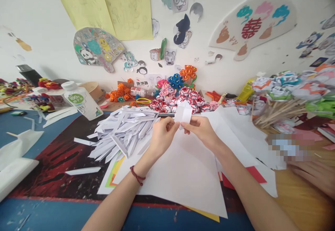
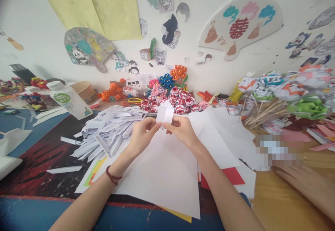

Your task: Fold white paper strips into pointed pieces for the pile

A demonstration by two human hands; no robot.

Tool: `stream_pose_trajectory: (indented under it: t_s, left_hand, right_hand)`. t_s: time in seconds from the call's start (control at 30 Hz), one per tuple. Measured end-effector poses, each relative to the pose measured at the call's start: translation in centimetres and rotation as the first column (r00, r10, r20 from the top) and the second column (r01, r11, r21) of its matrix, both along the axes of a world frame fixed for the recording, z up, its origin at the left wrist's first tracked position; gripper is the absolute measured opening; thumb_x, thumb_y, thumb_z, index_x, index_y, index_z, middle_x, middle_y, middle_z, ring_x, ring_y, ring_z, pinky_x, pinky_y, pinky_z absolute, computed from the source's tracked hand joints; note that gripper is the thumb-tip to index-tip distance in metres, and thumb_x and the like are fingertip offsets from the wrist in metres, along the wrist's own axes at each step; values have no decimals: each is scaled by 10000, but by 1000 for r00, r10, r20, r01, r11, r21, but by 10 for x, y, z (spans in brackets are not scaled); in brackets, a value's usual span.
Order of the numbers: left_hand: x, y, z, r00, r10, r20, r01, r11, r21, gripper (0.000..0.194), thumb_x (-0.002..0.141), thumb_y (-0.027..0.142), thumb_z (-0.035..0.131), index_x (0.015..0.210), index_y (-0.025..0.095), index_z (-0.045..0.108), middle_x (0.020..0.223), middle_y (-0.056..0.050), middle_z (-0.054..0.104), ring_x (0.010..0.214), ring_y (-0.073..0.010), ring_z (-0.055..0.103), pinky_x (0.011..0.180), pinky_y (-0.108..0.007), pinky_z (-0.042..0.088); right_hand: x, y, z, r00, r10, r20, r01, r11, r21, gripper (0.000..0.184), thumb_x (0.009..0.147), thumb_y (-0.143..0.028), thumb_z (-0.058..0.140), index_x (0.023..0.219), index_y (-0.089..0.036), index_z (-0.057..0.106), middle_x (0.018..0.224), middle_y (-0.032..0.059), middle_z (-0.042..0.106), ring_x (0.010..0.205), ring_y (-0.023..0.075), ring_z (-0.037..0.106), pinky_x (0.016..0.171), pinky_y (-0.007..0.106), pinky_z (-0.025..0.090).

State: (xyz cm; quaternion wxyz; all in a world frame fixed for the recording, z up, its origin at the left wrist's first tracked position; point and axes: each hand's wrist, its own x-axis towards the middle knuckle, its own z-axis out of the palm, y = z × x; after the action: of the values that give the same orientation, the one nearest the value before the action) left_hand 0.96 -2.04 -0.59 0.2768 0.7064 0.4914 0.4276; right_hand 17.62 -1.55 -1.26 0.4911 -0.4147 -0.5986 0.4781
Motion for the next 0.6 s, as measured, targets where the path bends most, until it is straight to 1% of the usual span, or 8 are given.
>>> stream_pose_trajectory:
  t_s: [0.13,0.23,0.33,0.47,0.53,0.6]
  left_hand:
    - [1,-1,0,997,-29,65,32,999,-41,283,871,329,487,715,143,632,670,-11,644,577,-98,516,577,-207,386]
    - [1,-1,-1,995,-37,97,43,998,-53,291,873,316,480,704,143,642,661,-13,647,550,-95,498,559,-207,387]
    - [0,1,-1,992,-59,113,67,995,-72,306,875,329,477,710,142,654,674,-20,659,546,-95,514,555,-204,402]
    - [-3,4,0,981,-141,130,156,982,-110,270,843,364,535,777,138,667,751,-41,688,602,-109,564,568,-203,428]
    - [-4,4,0,971,-184,154,204,971,-125,267,825,375,565,763,133,658,735,-45,683,608,-112,566,553,-199,423]
    - [-3,4,-1,962,-201,182,227,965,-134,275,819,382,574,739,128,644,710,-46,674,589,-108,555,535,-197,413]
  right_hand:
    - [1,0,0,1000,-15,14,15,1000,13,242,752,-364,685,711,-127,653,592,19,602,554,132,543,541,267,417]
    - [1,-1,0,1000,-22,22,22,1000,13,250,753,-370,684,718,-124,658,582,15,591,546,131,536,537,268,412]
    - [1,-1,1,999,-37,16,36,999,28,242,760,-361,679,710,-126,653,580,11,584,544,126,528,534,263,408]
    - [2,0,1,999,-48,-11,48,998,41,220,773,-337,664,703,-129,652,580,8,580,542,118,513,529,256,405]
    - [1,0,1,999,-48,-21,49,998,40,218,772,-335,665,702,-129,653,584,10,581,544,119,512,530,258,406]
    - [1,-1,1,998,-49,-26,50,998,37,218,770,-334,667,697,-129,651,582,10,580,546,120,512,531,260,408]
